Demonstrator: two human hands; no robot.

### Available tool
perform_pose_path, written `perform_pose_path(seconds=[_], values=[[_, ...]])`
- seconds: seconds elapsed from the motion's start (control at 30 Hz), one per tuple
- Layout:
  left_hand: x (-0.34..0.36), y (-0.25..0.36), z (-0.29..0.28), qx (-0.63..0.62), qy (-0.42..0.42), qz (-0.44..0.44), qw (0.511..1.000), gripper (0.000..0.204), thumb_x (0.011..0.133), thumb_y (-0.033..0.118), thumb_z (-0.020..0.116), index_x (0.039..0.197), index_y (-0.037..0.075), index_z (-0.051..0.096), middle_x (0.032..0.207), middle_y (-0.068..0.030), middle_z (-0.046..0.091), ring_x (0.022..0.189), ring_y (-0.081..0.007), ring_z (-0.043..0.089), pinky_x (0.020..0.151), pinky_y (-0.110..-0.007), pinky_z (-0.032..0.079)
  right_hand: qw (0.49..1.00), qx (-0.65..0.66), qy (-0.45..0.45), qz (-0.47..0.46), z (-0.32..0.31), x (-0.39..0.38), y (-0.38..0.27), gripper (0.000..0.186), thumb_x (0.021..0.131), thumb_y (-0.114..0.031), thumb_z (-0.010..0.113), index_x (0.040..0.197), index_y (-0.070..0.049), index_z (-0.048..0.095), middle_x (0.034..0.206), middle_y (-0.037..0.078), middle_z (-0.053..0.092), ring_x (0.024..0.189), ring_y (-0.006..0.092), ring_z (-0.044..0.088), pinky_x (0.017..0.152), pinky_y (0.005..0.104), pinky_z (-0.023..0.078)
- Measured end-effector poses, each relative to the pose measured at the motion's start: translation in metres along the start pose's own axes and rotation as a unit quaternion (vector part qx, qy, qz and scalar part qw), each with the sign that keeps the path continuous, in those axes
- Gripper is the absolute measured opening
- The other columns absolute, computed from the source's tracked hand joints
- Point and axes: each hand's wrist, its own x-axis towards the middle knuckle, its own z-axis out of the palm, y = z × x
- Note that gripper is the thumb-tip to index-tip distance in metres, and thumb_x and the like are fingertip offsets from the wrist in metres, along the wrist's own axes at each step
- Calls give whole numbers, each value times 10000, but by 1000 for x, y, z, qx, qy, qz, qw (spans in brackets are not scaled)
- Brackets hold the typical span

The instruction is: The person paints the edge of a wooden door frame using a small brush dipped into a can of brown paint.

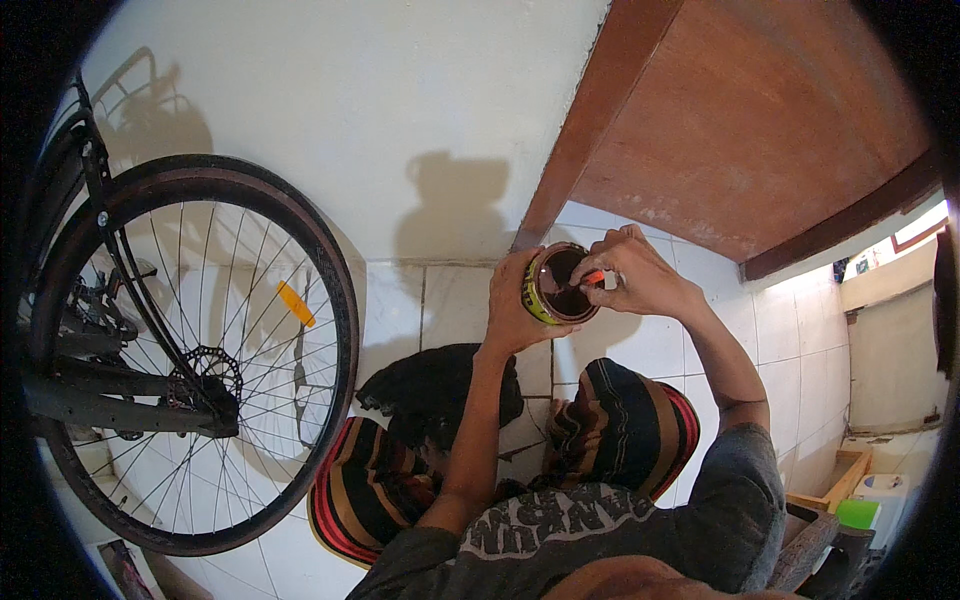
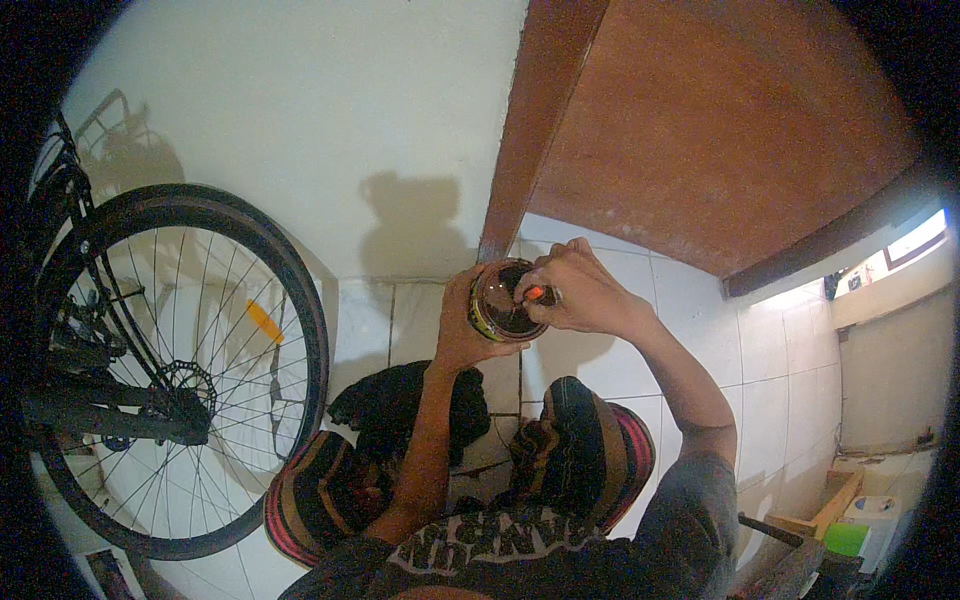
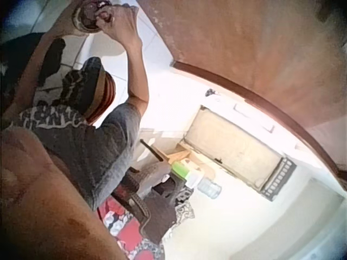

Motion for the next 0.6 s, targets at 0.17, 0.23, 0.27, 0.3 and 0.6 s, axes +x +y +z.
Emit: perform_pose_path(seconds=[0.17, 0.23, 0.27, 0.3, 0.6], values=[[-4, -3, 0, 29, -22, 19, 999, 1093, 419, 384, 934, 1340, 79, 433, 1269, -124, 534, 1206, -338, 485, 1049, -479, 329, 1000, 5, 8, 9, 7, -2, 1, 182, 718, -190, 663, 863, -92, 710, 884, 117, 681, 892, 296, 595, 849, 405, 393], [-5, -4, 2, -7, -17, 0, 1000, 1090, 424, 385, 932, 1341, 79, 430, 1273, -129, 528, 1204, -346, 482, 1040, -482, 338, 994, 81, 73, -4, 0, -9, 2, 156, 736, -120, 681, 884, -70, 690, 862, 82, 675, 865, 237, 611, 851, 363, 406], [-6, -4, 2, -25, -15, -11, 1000, 1088, 426, 385, 931, 1342, 79, 429, 1274, -131, 526, 1203, -349, 481, 1036, -484, 343, 987, 119, 106, -8, -3, -14, 4, 152, 745, -85, 690, 894, -59, 680, 851, 65, 673, 852, 207, 619, 851, 342, 413], [-6, -5, 0, -7, -20, -16, 1000, 1109, 427, 377, 940, 1353, 69, 412, 1286, -144, 517, 1207, -343, 489, 1033, -476, 367, 978, 160, 135, 12, -2, -20, 6, 115, 803, -39, 660, 916, -25, 639, 852, 51, 653, 828, 141, 626, 798, 306, 466], [-2, 0, 5, -15, -23, -33, 999, 1156, 434, 303, 965, 1380, 31, 359, 1315, -158, 505, 1215, -303, 521, 1025, -424, 440, 889, 350, 242, 168, 19, -68, 19, 128, 898, -131, 633, 943, -18, 671, 904, 32, 676, 882, 123, 614, 830, 281, 467]])
